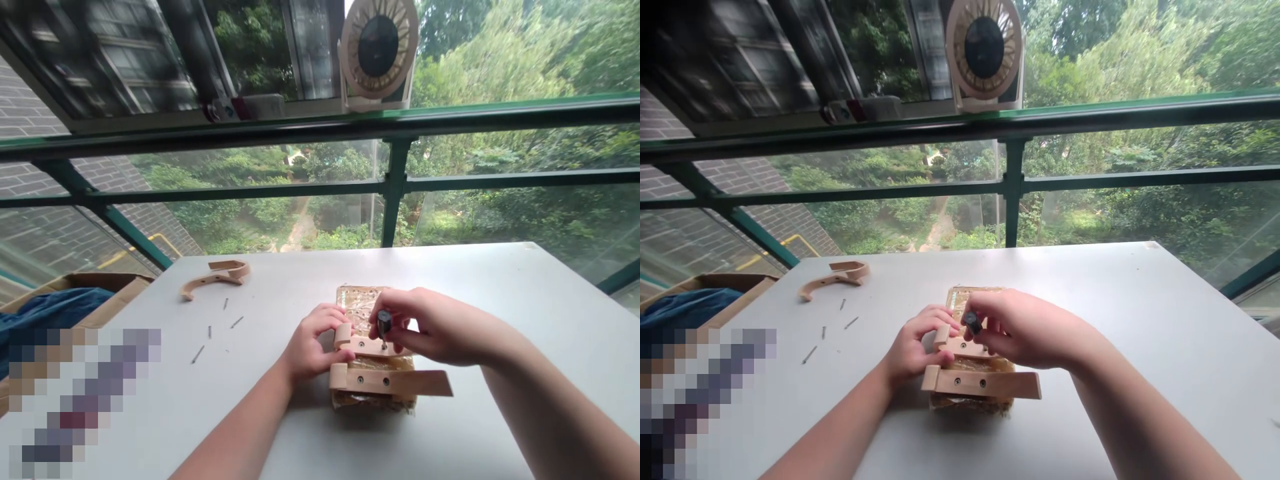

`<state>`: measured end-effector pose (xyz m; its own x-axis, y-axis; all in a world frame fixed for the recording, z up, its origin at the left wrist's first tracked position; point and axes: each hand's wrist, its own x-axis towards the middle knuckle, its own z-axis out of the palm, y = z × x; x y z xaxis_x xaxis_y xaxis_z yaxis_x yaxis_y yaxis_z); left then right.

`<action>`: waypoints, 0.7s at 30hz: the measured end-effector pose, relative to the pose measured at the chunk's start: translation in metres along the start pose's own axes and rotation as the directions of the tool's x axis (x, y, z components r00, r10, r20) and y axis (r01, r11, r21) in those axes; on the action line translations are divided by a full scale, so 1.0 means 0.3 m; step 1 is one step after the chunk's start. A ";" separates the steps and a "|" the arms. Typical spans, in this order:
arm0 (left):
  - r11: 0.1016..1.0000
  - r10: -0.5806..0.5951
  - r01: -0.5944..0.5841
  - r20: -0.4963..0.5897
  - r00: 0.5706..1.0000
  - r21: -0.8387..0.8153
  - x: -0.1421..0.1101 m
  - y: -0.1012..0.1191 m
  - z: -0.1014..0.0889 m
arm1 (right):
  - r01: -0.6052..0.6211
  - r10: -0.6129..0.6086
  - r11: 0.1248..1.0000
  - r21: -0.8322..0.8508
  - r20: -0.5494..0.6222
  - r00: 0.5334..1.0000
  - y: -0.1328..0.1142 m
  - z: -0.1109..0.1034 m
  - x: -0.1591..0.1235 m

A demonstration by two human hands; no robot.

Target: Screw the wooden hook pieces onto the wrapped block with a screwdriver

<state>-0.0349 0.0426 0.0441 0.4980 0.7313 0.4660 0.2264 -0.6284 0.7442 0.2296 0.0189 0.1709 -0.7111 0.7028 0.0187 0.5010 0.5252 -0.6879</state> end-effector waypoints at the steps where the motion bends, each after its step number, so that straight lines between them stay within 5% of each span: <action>1: 1.000 0.002 -0.002 0.000 1.000 0.000 0.000 0.002 0.000 | 0.012 -0.012 1.000 -0.004 -0.006 1.000 0.002 0.001 0.003; 8: 1.000 -0.010 0.010 -0.020 1.000 0.002 -0.005 0.004 0.006 | 0.007 -0.007 0.999 0.050 0.008 1.000 0.040 0.019 0.021; 16: 1.000 -0.015 0.014 -0.012 1.000 -0.017 -0.009 0.004 0.006 | 0.004 0.009 0.996 0.093 -0.140 0.990 0.038 0.066 0.049; 21: 0.999 -0.019 0.018 -0.041 0.999 -0.038 -0.008 0.008 0.007 | 0.046 -0.056 0.951 0.305 0.022 0.998 0.039 0.068 0.046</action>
<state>-0.0337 0.0389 0.0438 0.4590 0.7536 0.4705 0.2037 -0.6048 0.7699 0.2156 0.0249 0.1483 -0.7486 0.6618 0.0409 0.2929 0.3854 -0.8750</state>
